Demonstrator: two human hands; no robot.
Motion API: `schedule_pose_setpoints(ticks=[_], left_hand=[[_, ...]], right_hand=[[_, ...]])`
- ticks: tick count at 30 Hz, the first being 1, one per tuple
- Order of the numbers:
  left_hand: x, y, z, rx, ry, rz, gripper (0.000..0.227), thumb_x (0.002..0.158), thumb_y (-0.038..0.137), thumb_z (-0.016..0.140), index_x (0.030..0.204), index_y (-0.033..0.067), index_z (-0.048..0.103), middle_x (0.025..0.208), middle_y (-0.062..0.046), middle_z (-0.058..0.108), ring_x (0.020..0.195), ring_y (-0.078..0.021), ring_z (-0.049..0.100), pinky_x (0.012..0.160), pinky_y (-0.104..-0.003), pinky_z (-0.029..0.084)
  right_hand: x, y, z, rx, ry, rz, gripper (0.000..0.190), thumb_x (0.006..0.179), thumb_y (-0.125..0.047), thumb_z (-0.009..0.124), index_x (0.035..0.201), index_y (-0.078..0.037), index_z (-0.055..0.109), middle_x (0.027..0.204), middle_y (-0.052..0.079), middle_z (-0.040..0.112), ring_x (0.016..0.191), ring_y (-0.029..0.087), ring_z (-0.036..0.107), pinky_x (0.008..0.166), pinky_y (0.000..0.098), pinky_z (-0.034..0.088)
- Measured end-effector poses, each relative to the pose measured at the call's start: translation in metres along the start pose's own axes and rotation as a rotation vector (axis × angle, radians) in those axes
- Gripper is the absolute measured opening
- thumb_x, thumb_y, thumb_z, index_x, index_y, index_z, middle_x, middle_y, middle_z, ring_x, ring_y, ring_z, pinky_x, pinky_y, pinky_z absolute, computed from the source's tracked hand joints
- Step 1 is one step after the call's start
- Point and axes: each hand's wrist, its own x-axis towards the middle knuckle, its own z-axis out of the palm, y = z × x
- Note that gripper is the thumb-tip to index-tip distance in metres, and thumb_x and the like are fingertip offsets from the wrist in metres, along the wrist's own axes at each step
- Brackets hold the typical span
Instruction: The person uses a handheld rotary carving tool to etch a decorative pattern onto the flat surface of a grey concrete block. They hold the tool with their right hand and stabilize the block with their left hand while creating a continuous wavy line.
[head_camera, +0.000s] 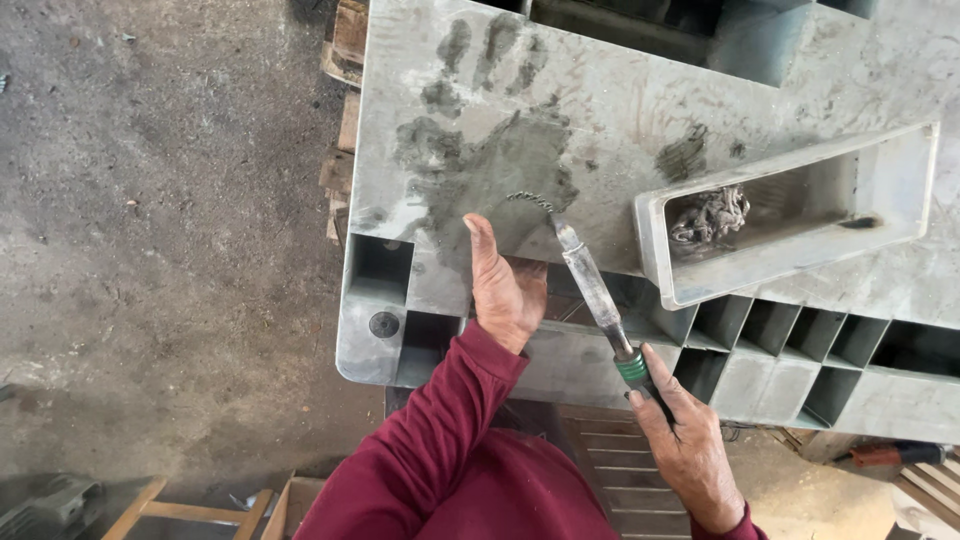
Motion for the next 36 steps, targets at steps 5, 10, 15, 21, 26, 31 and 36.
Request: schedule_pose_setpoints(ticks=[5, 10, 15, 21, 26, 31, 36], left_hand=[[-0.004, -0.004, 0.002, -0.017, -0.070, 0.074, 0.090, 0.085, 0.075, 0.062, 0.146, 0.0103, 0.046, 0.140, -0.002, 0.054, 0.130, -0.0223, 0.049, 0.116, -0.042, 0.035], [-0.053, 0.007, 0.005, -0.050, -0.177, -0.033, 0.101, 0.092, 0.081, 0.044, 0.146, -0.0043, 0.043, 0.144, -0.010, 0.055, 0.139, -0.0232, 0.049, 0.123, -0.043, 0.031], [-0.127, 0.062, 0.012, 0.639, -0.181, 0.038, 0.048, 0.097, 0.038, 0.066, 0.132, 0.0053, 0.065, 0.127, -0.010, 0.070, 0.116, -0.0259, 0.064, 0.102, -0.042, 0.051], [-0.068, 0.134, 0.040, 1.873, -0.336, 0.889, 0.025, 0.092, 0.011, 0.078, 0.117, 0.0078, 0.077, 0.118, -0.009, 0.071, 0.108, -0.0247, 0.064, 0.094, -0.036, 0.052], [0.026, 0.152, 0.088, 2.108, -0.868, 1.066, 0.026, 0.093, 0.010, 0.078, 0.119, 0.0133, 0.078, 0.129, -0.009, 0.062, 0.113, -0.0240, 0.064, 0.109, -0.047, 0.045], [0.060, 0.162, 0.102, 2.084, -1.127, 0.913, 0.028, 0.091, 0.016, 0.080, 0.119, 0.0139, 0.077, 0.140, -0.006, 0.060, 0.120, -0.0267, 0.057, 0.106, -0.039, 0.046], [0.066, 0.164, 0.098, 2.108, -1.153, 0.808, 0.025, 0.089, 0.017, 0.082, 0.114, 0.0177, 0.079, 0.140, 0.000, 0.061, 0.107, -0.0240, 0.055, 0.103, -0.037, 0.045]], right_hand=[[-0.009, 0.010, 0.001, 0.184, 0.031, 0.125, 0.056, 0.091, -0.008, 0.067, 0.147, -0.008, 0.060, 0.072, 0.006, 0.063, 0.063, 0.009, 0.051, 0.054, 0.0271, 0.044], [-0.011, 0.010, 0.007, 0.189, 0.036, 0.038, 0.055, 0.089, -0.004, 0.065, 0.144, -0.005, 0.058, 0.079, 0.001, 0.068, 0.066, 0.005, 0.056, 0.057, 0.0222, 0.047], [-0.011, -0.003, 0.033, 0.226, 0.041, -0.076, 0.056, 0.088, -0.003, 0.069, 0.143, -0.005, 0.059, 0.090, 0.003, 0.070, 0.077, 0.005, 0.056, 0.067, 0.0221, 0.049], [-0.025, -0.020, 0.078, 0.342, 0.048, 0.049, 0.060, 0.086, -0.005, 0.071, 0.145, -0.009, 0.058, 0.086, 0.004, 0.074, 0.072, 0.006, 0.060, 0.065, 0.0231, 0.053], [-0.034, -0.035, 0.116, 0.470, 0.139, 0.110, 0.059, 0.088, -0.004, 0.070, 0.146, -0.006, 0.058, 0.089, 0.006, 0.072, 0.076, 0.007, 0.062, 0.069, 0.0242, 0.055], [-0.046, -0.049, 0.148, 0.563, 0.235, 0.147, 0.056, 0.089, -0.003, 0.070, 0.144, 0.000, 0.059, 0.097, 0.009, 0.076, 0.086, 0.009, 0.068, 0.076, 0.0252, 0.056], [-0.052, -0.066, 0.159, 0.536, 0.266, 0.176, 0.055, 0.090, -0.005, 0.068, 0.143, 0.003, 0.057, 0.111, 0.011, 0.079, 0.098, 0.012, 0.071, 0.086, 0.0264, 0.057]])
